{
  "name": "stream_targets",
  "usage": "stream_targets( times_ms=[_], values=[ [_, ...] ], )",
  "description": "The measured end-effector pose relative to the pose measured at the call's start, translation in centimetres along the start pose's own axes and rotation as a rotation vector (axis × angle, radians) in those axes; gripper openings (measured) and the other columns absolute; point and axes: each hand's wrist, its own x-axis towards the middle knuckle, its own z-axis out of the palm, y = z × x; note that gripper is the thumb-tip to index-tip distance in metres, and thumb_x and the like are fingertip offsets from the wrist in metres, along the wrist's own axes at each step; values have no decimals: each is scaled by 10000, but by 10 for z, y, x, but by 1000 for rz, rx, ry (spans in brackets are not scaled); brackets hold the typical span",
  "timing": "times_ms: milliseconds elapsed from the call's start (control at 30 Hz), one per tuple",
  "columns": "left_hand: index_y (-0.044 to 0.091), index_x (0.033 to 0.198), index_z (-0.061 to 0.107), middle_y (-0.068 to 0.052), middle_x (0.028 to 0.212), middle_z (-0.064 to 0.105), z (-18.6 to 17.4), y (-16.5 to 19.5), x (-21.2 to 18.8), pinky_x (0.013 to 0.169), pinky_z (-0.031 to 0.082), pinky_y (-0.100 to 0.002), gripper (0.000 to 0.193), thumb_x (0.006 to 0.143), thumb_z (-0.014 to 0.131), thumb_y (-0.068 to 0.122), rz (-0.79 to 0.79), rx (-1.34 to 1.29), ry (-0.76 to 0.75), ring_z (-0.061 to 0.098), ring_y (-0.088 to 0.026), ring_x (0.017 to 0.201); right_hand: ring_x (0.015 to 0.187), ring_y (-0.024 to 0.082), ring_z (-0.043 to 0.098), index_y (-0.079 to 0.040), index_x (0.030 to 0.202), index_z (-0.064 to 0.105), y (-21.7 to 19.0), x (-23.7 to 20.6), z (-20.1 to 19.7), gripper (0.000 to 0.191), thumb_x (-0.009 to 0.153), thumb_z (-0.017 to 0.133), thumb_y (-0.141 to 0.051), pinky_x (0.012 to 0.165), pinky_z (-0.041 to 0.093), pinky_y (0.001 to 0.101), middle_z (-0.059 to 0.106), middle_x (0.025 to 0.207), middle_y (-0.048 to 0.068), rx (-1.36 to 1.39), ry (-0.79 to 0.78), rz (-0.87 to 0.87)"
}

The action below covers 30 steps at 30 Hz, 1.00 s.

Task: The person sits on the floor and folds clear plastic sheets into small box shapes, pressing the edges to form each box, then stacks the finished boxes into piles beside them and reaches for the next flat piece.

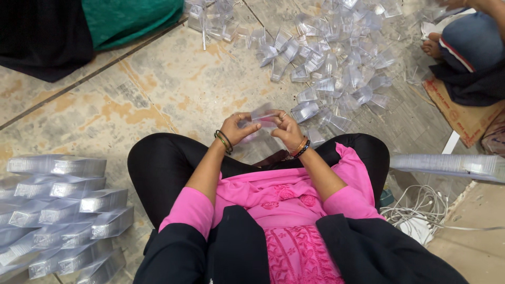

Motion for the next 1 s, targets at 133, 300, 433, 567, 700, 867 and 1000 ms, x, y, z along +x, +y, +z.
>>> stream_targets(
  times_ms=[133,300,433,567,700,867,1000],
  values=[
    [77,1183,748,-145,1112,695,-3,12,-2,852,560,-374,542,731,896,336,113,195,109,683,-288,1011,1209,158,615,1,1385,535,8,0,0,521,878,644,55,1011,476,305,646,1311,130,229,42,22],
    [106,1166,774,-129,1090,702,-1,6,-2,864,557,-377,503,736,907,330,115,243,78,682,-286,1000,1141,197,679,21,1268,587,10,5,4,306,986,674,-59,1028,510,334,744,1181,132,203,245,39],
    [93,1117,784,-83,1092,772,-3,-9,10,931,561,-319,469,852,783,480,-200,-32,232,728,-189,1015,1116,184,734,-75,1219,665,14,7,8,234,994,641,-137,1011,548,377,758,1160,90,-760,415,-141],
    [76,1213,739,-120,1156,726,-17,-8,19,894,509,-305,813,885,469,769,-670,-388,210,657,-190,1007,1185,275,629,-109,1252,654,24,7,19,324,953,529,-116,1164,219,645,729,1132,109,-1497,26,114],
    [72,1343,670,-144,1217,696,-16,-3,18,947,481,-310,1027,854,247,869,-702,-488,63,631,-234,1081,1177,324,627,-57,1274,643,24,5,24,345,979,565,-218,1110,247,621,704,1222,165,-1266,244,-99],
    [36,1389,650,-164,1287,675,-4,-7,14,1068,428,-329,1107,848,211,896,-620,-287,-91,614,-255,1242,1077,227,672,9,1360,548,7,5,33,596,894,766,-291,929,545,430,691,1184,161,-685,95,-127],
    [21,1485,529,-119,1326,607,-4,-8,15,1071,500,-410,1088,873,258,879,-683,-594,-132,608,-260,1279,919,180,674,17,1276,618,10,13,39,469,875,818,-121,771,582,352,705,1029,125,-296,-56,134]
  ],
)
